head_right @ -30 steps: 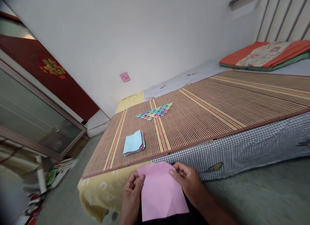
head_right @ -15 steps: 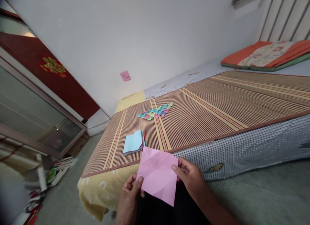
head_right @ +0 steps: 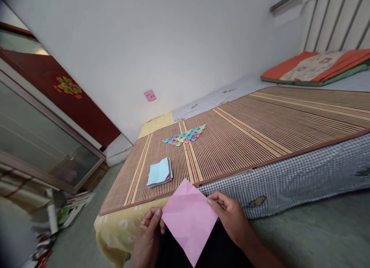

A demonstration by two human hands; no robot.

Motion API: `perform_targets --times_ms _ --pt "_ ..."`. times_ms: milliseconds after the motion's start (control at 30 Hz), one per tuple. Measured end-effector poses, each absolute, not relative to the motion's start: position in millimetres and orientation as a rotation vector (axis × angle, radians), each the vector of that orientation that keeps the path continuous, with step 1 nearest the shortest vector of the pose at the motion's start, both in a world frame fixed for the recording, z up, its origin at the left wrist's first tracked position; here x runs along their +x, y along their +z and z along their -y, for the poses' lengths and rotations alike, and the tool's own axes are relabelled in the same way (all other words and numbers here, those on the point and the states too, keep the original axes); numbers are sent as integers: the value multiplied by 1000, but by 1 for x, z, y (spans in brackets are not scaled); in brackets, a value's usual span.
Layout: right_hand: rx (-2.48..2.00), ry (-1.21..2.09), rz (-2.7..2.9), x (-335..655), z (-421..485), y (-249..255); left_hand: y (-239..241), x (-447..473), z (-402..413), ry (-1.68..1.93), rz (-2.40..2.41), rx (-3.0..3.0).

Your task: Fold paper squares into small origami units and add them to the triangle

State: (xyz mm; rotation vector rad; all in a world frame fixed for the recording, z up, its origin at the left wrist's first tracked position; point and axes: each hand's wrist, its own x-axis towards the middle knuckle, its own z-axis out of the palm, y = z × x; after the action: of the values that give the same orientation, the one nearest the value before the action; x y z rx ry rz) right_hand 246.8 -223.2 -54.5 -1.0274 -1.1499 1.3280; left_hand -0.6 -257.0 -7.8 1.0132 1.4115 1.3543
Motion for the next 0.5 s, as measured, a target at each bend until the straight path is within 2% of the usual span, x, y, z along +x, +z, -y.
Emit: perform_targets --times_ms 300,500 --pt "-1097 1283 995 252 219 -56 -82 13 253 1288 -1672 1418" --pt "-1082 1222 1029 242 207 -32 -100 16 254 1259 -1765 1598"
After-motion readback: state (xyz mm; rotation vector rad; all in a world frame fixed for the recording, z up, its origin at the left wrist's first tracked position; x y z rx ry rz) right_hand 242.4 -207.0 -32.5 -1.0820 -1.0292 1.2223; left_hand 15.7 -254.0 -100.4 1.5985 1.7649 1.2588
